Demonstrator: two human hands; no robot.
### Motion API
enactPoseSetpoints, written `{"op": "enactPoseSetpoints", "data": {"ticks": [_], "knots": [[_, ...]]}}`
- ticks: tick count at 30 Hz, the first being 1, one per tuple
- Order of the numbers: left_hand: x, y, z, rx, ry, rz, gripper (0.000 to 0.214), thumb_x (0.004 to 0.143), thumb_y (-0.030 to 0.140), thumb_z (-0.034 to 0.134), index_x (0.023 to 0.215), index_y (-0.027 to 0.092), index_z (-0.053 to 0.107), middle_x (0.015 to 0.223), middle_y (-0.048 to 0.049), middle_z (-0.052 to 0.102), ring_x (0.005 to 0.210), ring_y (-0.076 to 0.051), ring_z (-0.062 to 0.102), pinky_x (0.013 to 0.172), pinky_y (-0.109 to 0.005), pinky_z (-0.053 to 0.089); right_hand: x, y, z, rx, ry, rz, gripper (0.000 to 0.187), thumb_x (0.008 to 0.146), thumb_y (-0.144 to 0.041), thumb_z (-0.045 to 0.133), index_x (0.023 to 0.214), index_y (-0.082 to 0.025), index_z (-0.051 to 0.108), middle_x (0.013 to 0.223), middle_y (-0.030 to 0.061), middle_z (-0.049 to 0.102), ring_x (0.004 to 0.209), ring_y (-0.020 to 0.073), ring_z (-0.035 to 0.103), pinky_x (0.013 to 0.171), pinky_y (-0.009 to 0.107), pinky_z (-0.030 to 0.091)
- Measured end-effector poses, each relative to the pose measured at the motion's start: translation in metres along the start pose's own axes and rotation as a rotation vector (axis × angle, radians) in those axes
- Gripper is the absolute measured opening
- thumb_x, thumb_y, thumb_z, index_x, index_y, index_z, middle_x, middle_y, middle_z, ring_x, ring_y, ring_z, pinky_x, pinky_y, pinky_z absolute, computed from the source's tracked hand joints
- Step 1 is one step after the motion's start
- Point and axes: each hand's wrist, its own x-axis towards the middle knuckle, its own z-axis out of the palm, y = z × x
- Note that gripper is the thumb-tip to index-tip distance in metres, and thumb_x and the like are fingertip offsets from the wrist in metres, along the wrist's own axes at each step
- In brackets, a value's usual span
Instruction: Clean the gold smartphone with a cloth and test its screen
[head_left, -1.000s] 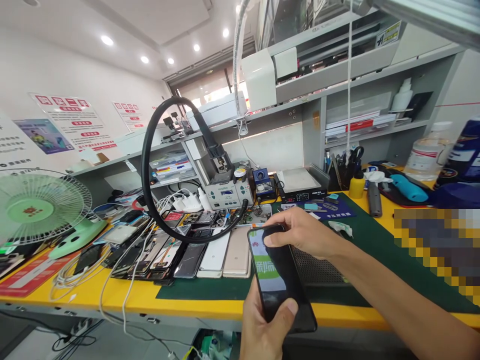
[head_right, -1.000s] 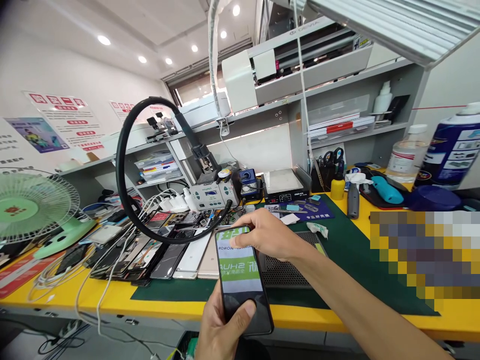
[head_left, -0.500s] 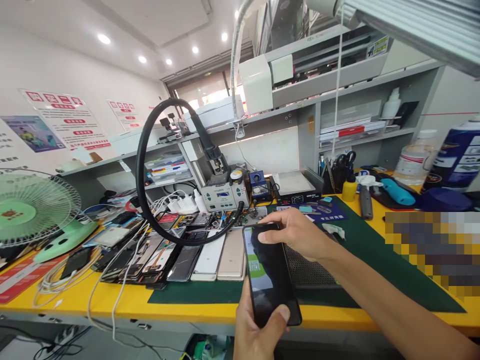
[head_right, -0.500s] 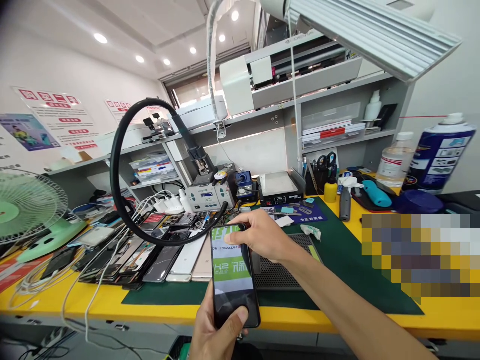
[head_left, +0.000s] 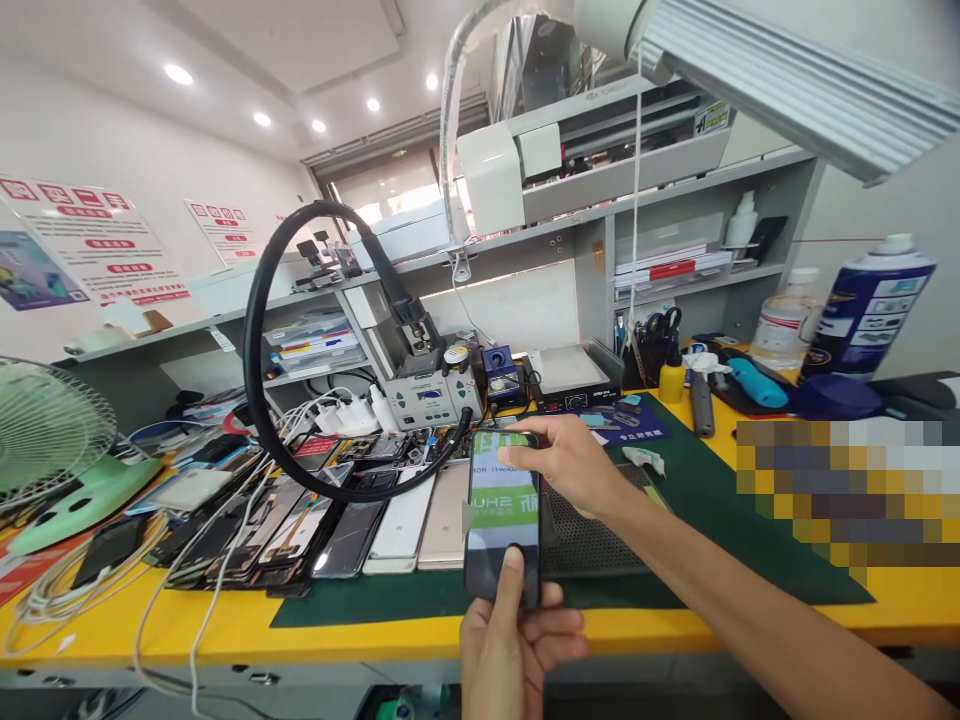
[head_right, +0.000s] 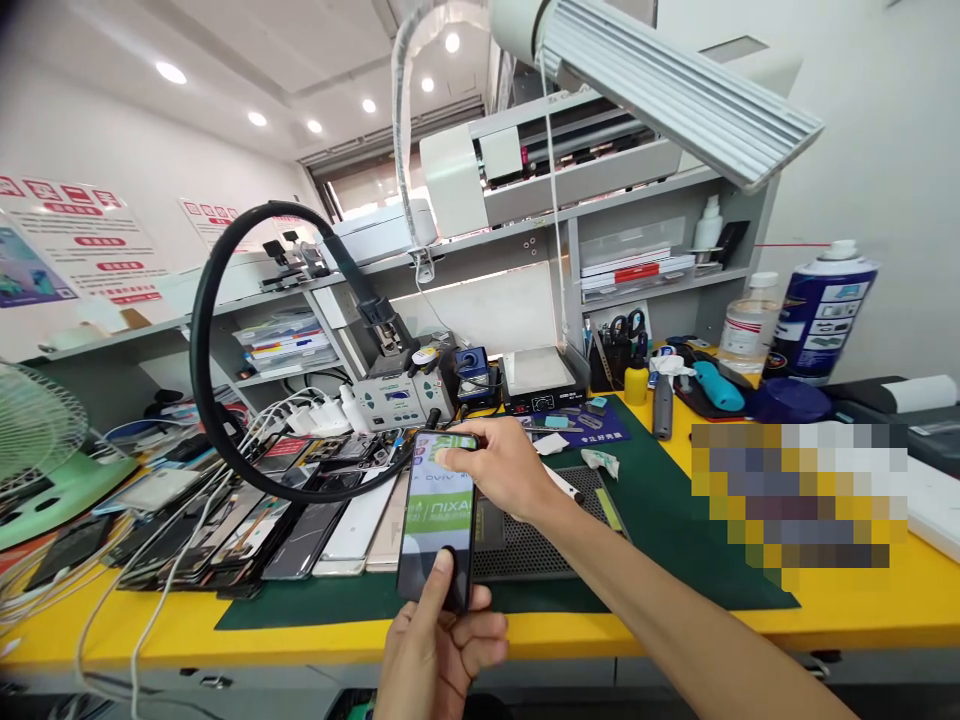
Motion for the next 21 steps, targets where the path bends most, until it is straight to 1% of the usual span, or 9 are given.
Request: {"op": "enactPoseSetpoints", "data": {"ticks": [1, 2, 3, 6, 8, 14, 16, 21], "knots": [[-0.001, -0.001, 0.002, 0.023, -0.027, -0.019, 0.055, 0.064, 0.059, 0.082, 0.059, 0.006, 0.066, 0.053, -0.0097, 0.067, 0.042, -0.018, 0.064, 0.040, -0.027, 0.055, 0.000, 0.001, 0.000, 0.002, 0.013, -0.006, 0.022, 0.067, -0.025, 0.078, 0.087, -0.016, 0.080, 0.076, 0.0009, 0.074, 0.070, 0.0200, 0.065, 0.063, 0.027, 0.048], [-0.003, -0.001, 0.003, 0.037, -0.049, -0.013, 0.057, 0.066, 0.061, 0.080, 0.055, 0.007, 0.065, 0.048, -0.0092, 0.065, 0.038, -0.017, 0.062, 0.038, -0.026, 0.053, 0.000, 0.001, 0.000, 0.005, 0.023, -0.009, 0.022, 0.067, -0.024, 0.078, 0.088, -0.016, 0.080, 0.076, 0.0008, 0.074, 0.069, 0.0196, 0.064, 0.062, 0.027, 0.048], [-0.004, -0.001, 0.004, 0.038, -0.060, 0.012, 0.056, 0.066, 0.060, 0.080, 0.052, 0.008, 0.063, 0.044, -0.0065, 0.061, 0.034, -0.016, 0.058, 0.035, -0.025, 0.051, -0.001, 0.002, 0.000, 0.011, 0.028, -0.008, 0.022, 0.068, -0.023, 0.077, 0.089, -0.016, 0.080, 0.076, 0.0008, 0.074, 0.068, 0.0193, 0.064, 0.061, 0.027, 0.047], [-0.007, -0.003, 0.007, 0.000, -0.039, 0.120, 0.049, 0.061, 0.051, 0.087, 0.051, 0.012, 0.060, 0.042, 0.0013, 0.054, 0.032, -0.012, 0.051, 0.032, -0.026, 0.048, -0.001, 0.002, 0.000, 0.043, 0.018, 0.001, 0.021, 0.071, -0.024, 0.074, 0.090, -0.016, 0.080, 0.075, 0.0017, 0.074, 0.065, 0.0192, 0.063, 0.059, 0.027, 0.048], [-0.008, -0.004, 0.009, -0.006, -0.027, 0.145, 0.047, 0.059, 0.049, 0.089, 0.051, 0.013, 0.060, 0.043, 0.0023, 0.053, 0.032, -0.011, 0.048, 0.031, -0.025, 0.046, -0.001, 0.002, -0.001, 0.060, 0.014, 0.004, 0.020, 0.071, -0.026, 0.075, 0.088, -0.016, 0.080, 0.074, 0.0021, 0.074, 0.065, 0.0196, 0.064, 0.060, 0.028, 0.049], [-0.009, -0.011, 0.010, -0.088, -0.081, 0.202, 0.047, 0.060, 0.049, 0.089, 0.053, 0.013, 0.058, 0.045, 0.0015, 0.054, 0.036, -0.011, 0.052, 0.034, -0.023, 0.045, -0.002, -0.001, -0.001, 0.094, 0.023, 0.028, 0.026, 0.067, -0.032, 0.082, 0.085, -0.015, 0.080, 0.072, 0.0029, 0.073, 0.070, 0.0228, 0.066, 0.065, 0.031, 0.052], [-0.010, -0.012, 0.011, -0.113, -0.077, 0.219, 0.045, 0.060, 0.047, 0.089, 0.056, 0.014, 0.059, 0.046, 0.0019, 0.055, 0.037, -0.012, 0.054, 0.036, -0.023, 0.046, -0.002, -0.002, -0.002, 0.106, 0.031, 0.033, 0.027, 0.064, -0.033, 0.083, 0.083, -0.015, 0.079, 0.073, 0.0035, 0.073, 0.073, 0.0238, 0.067, 0.066, 0.032, 0.052], [-0.011, -0.014, 0.014, -0.210, -0.038, 0.256, 0.047, 0.060, 0.054, 0.087, 0.064, 0.016, 0.059, 0.050, 0.0030, 0.060, 0.042, -0.013, 0.060, 0.043, -0.024, 0.051, -0.001, -0.004, -0.004, 0.139, 0.050, 0.040, 0.028, 0.062, -0.034, 0.086, 0.082, -0.015, 0.080, 0.071, 0.0021, 0.072, 0.070, 0.0223, 0.066, 0.062, 0.030, 0.052]]}}
